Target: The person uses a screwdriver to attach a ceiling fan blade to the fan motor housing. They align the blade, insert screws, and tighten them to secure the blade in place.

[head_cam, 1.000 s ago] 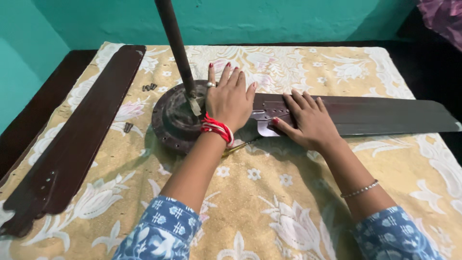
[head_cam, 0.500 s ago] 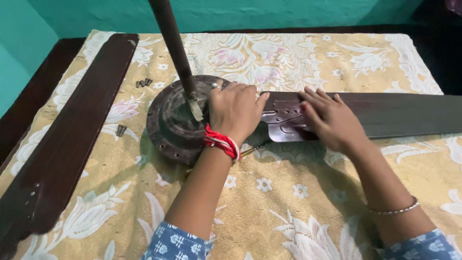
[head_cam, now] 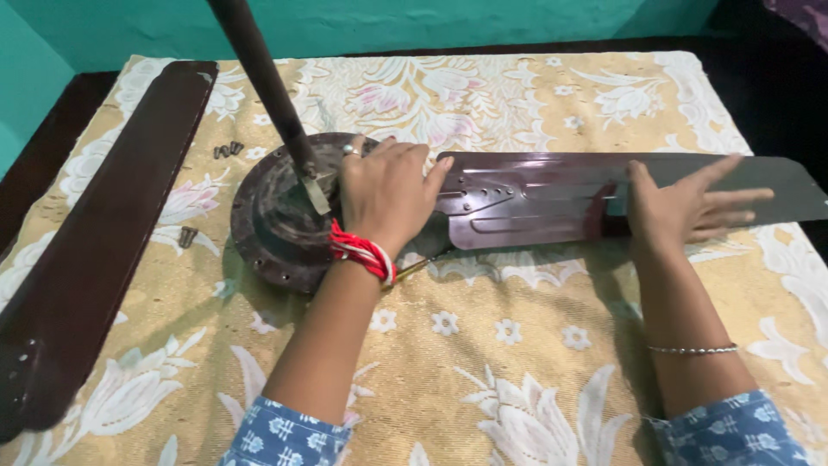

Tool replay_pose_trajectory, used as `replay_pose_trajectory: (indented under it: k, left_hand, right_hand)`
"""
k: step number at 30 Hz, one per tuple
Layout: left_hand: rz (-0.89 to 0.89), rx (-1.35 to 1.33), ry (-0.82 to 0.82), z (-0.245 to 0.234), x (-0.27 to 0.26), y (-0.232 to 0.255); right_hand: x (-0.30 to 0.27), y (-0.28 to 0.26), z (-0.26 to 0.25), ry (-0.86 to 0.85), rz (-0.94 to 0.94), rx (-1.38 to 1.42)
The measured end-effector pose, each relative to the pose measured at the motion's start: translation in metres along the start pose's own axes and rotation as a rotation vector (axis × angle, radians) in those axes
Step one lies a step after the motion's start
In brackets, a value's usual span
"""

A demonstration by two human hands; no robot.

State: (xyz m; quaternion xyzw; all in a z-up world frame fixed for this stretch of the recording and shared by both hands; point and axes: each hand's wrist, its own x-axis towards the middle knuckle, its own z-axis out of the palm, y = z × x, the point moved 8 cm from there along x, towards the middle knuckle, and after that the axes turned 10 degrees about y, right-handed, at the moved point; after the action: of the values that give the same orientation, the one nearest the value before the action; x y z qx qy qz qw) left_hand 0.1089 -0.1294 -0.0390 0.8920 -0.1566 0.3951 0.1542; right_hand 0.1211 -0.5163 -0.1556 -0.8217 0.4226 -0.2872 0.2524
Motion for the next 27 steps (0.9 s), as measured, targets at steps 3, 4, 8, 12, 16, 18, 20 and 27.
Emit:
replay_pose_trajectory:
  k: [3, 4, 8, 12, 16, 18, 20, 27]
  left_hand:
    - [0.018, 0.052, 0.08, 0.002, 0.005, 0.002]
    - [0.001, 0.089, 0.065, 0.008, 0.008, 0.001]
    - [-0.042, -0.08, -0.17, 0.049, 0.023, 0.011]
    - [-0.05, -0.142, -0.476, 0.101, 0.028, 0.036]
    - [-0.217, -0.252, -0.65, 0.128, 0.021, 0.034]
    - [-0.248, -0.247, -0.675, 0.13, 0.018, 0.031]
    - [-0.261, -0.25, -0.714, 0.129, 0.017, 0.03]
    - [-0.304, -0.221, -0.645, 0.122, 0.024, 0.031]
  right_hand:
    - [0.009, 0.019, -0.003, 0.183, 0.233, 0.683]
    - [0.009, 0.025, 0.0, 0.176, 0.331, 0.758]
    - [-0.006, 0.034, 0.003, 0.171, 0.621, 0.913]
    - [-0.018, 0.026, -0.007, 0.178, 0.675, 0.952]
    - [-0.032, 0.006, 0.005, 0.003, 0.586, 1.315]
    - [-0.044, -0.001, 0.015, -0.048, 0.591, 1.314]
    - [-0.058, -0.004, 0.029, -0.168, 0.728, 1.369]
    - [-0.089, -0.034, 0.062, -0.656, 0.952, 1.532]
